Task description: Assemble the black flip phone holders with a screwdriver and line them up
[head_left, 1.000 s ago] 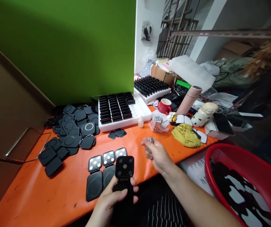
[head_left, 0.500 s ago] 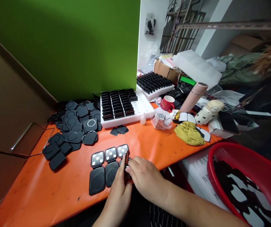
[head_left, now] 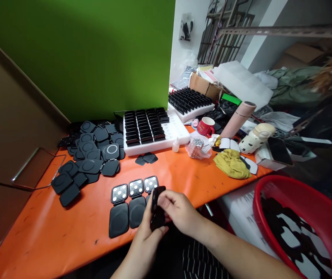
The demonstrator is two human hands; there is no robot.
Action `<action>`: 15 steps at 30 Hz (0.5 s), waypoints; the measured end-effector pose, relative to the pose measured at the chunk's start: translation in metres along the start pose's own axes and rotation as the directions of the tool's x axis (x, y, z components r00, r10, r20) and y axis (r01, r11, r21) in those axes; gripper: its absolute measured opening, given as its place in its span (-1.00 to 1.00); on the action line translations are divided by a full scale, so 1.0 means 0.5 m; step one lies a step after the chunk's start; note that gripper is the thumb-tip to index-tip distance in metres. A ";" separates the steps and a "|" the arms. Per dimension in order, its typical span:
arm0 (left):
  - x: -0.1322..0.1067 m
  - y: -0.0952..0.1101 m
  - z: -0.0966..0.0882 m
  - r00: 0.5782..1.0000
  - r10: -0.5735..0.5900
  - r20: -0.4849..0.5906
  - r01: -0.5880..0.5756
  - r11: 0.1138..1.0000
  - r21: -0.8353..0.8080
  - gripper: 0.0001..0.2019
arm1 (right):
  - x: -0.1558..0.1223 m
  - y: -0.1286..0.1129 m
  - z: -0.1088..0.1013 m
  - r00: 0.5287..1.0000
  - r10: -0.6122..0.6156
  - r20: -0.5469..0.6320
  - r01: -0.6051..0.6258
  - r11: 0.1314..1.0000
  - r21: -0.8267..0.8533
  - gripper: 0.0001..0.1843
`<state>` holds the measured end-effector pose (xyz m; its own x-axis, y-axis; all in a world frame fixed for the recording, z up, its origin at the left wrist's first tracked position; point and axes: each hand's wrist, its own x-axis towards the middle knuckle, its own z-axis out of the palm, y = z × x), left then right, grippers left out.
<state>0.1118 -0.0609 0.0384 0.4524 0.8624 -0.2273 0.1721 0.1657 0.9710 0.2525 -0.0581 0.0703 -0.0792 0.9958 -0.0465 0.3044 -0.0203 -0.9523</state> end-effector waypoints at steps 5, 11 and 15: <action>0.000 -0.012 -0.005 0.997 0.078 0.016 -0.079 0.973 0.215 -0.35 | 0.003 -0.010 -0.023 0.996 -0.039 -0.081 0.015 0.960 -0.281 -0.68; -0.019 -0.006 -0.003 0.992 0.115 0.049 -0.125 0.893 0.432 -0.41 | -0.012 -0.017 -0.029 0.999 -0.036 -0.034 0.020 0.922 -0.386 -0.74; -0.025 0.001 0.002 0.995 0.071 0.068 -0.094 0.894 0.439 -0.45 | -0.019 -0.009 -0.017 0.993 -0.022 -0.119 -0.011 0.963 -0.269 -0.74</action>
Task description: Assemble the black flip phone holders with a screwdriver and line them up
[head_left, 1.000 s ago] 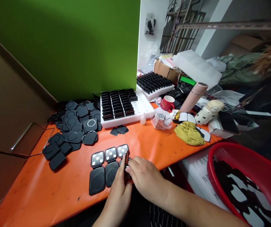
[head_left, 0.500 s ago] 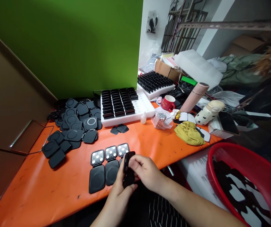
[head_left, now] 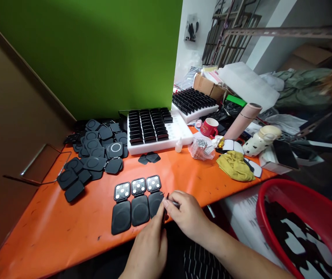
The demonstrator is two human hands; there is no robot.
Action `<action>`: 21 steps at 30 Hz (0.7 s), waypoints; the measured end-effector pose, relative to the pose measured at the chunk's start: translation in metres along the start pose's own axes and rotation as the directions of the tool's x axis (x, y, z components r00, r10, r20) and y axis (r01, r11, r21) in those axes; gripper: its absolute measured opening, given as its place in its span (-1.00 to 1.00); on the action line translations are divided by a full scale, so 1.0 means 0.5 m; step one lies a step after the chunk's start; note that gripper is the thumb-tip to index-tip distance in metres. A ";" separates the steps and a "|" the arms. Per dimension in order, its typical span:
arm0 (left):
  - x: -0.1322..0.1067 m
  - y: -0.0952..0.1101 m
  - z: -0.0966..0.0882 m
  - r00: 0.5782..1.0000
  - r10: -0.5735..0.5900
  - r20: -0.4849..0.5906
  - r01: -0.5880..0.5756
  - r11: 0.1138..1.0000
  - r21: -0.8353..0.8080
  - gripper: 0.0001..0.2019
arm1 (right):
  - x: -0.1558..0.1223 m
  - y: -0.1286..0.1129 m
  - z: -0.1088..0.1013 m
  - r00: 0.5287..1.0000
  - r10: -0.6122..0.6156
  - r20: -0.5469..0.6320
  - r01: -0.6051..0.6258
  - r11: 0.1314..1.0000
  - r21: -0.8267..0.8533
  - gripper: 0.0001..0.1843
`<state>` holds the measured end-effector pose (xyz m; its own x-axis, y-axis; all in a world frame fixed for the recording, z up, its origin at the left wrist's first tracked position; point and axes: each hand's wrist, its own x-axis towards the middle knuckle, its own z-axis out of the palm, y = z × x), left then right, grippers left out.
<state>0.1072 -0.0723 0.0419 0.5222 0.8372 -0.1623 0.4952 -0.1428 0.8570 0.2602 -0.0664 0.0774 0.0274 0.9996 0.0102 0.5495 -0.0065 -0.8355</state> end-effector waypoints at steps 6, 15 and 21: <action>0.031 0.009 -0.016 0.988 -0.101 -0.114 0.040 0.894 -0.447 -0.61 | -0.004 0.005 0.023 0.985 0.075 0.154 -0.145 0.842 0.519 -0.62; 0.000 0.000 -0.039 0.954 0.238 -0.184 -0.211 0.966 0.151 -0.64 | -0.027 0.012 0.016 0.859 0.295 0.420 -0.512 0.525 0.680 -0.64; -0.032 -0.015 -0.038 0.817 0.576 0.006 -0.496 0.698 0.517 -0.50 | -0.060 0.025 0.005 0.721 0.315 0.618 -0.692 0.270 0.670 -0.68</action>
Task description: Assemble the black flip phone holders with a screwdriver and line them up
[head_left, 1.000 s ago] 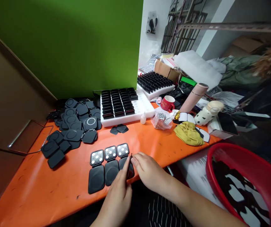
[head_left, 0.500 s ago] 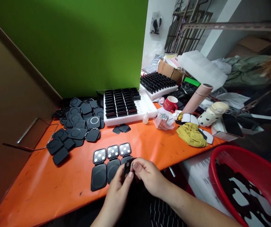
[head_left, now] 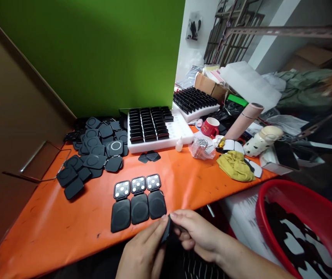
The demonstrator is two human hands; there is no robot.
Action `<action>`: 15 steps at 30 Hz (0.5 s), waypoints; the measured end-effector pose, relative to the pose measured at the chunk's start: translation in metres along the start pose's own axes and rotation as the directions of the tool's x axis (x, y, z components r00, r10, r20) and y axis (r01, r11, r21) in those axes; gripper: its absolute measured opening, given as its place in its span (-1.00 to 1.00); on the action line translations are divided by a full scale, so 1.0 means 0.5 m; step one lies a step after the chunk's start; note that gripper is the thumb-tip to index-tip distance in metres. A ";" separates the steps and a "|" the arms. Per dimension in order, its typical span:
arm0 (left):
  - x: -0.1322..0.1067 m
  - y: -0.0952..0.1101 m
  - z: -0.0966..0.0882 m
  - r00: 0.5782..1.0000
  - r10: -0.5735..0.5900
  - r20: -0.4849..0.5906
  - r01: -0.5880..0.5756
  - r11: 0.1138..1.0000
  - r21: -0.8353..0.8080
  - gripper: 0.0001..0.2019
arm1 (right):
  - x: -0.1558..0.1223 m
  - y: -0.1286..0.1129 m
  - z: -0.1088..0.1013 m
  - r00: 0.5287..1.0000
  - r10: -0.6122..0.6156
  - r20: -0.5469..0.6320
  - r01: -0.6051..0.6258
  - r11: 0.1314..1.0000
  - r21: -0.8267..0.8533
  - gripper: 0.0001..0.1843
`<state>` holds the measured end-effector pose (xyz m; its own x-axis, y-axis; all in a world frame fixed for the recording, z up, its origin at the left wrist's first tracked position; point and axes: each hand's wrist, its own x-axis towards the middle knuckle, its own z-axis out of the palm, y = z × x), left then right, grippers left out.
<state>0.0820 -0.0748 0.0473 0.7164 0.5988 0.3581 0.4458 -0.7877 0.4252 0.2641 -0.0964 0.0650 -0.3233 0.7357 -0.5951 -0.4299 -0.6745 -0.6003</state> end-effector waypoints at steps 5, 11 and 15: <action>0.000 0.006 0.000 0.999 0.027 -0.021 -0.025 0.998 0.056 -0.51 | 0.008 0.015 0.016 0.998 -0.025 -0.054 0.034 0.985 0.168 -0.73; -0.006 0.005 0.011 0.999 -0.023 -0.035 0.022 1.000 -0.012 -0.51 | 0.015 0.031 0.019 0.997 -0.067 -0.048 0.074 0.980 0.183 -0.66; -0.013 0.003 0.018 0.999 0.033 -0.003 -0.033 0.999 0.019 -0.52 | 0.005 0.037 -0.003 1.000 -0.006 -0.006 0.006 0.999 0.036 -0.61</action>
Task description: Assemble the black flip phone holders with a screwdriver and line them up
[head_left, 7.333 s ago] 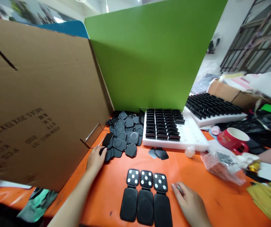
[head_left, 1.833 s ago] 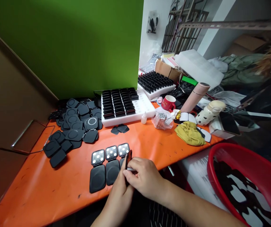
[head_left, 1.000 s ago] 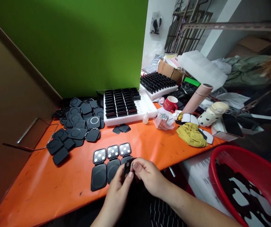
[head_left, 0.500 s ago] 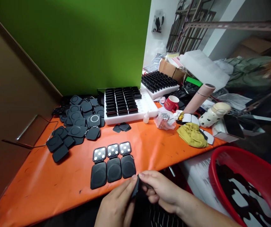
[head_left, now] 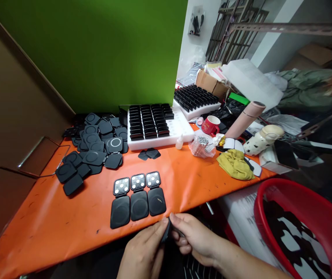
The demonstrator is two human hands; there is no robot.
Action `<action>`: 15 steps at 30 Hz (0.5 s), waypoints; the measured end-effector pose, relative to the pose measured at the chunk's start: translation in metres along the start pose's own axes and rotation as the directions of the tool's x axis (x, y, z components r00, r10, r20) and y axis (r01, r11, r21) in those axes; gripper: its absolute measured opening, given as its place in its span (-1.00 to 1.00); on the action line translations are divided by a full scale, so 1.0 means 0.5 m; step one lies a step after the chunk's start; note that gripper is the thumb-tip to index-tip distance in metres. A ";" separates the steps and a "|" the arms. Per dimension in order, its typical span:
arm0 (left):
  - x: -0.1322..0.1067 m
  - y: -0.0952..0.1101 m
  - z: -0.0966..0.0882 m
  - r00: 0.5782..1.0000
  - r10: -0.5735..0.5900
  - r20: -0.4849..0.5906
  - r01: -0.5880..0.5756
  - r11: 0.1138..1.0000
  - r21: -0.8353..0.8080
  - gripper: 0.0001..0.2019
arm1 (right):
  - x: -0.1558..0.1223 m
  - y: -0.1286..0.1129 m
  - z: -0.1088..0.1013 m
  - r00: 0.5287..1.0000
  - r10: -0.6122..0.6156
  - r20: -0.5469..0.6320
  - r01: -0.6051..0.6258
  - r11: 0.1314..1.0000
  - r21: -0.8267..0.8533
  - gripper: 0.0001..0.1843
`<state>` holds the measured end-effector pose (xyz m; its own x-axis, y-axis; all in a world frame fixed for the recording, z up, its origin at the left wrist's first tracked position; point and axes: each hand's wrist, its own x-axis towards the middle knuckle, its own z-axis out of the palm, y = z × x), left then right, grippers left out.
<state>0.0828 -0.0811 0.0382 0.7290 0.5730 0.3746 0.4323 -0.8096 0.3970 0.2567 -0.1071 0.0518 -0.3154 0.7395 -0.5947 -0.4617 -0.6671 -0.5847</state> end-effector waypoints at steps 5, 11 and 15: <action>0.000 0.007 -0.003 0.999 0.025 0.038 -0.025 0.999 0.022 -0.50 | 0.000 0.012 0.009 0.995 0.022 -0.096 -0.009 0.991 0.132 -0.71; -0.006 0.004 0.001 1.000 0.002 0.003 -0.002 1.000 0.002 -0.51 | 0.011 0.034 0.021 0.993 -0.004 -0.121 0.031 0.974 0.226 -0.69; -0.007 -0.002 0.007 0.999 -0.041 0.028 0.042 0.998 -0.050 -0.52 | 0.000 0.024 0.004 1.000 0.009 0.014 -0.010 0.994 0.106 -0.64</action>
<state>0.0816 -0.0830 0.0336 0.7250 0.6020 0.3347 0.4359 -0.7772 0.4537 0.2497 -0.1149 0.0458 -0.3309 0.7349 -0.5920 -0.5436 -0.6613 -0.5170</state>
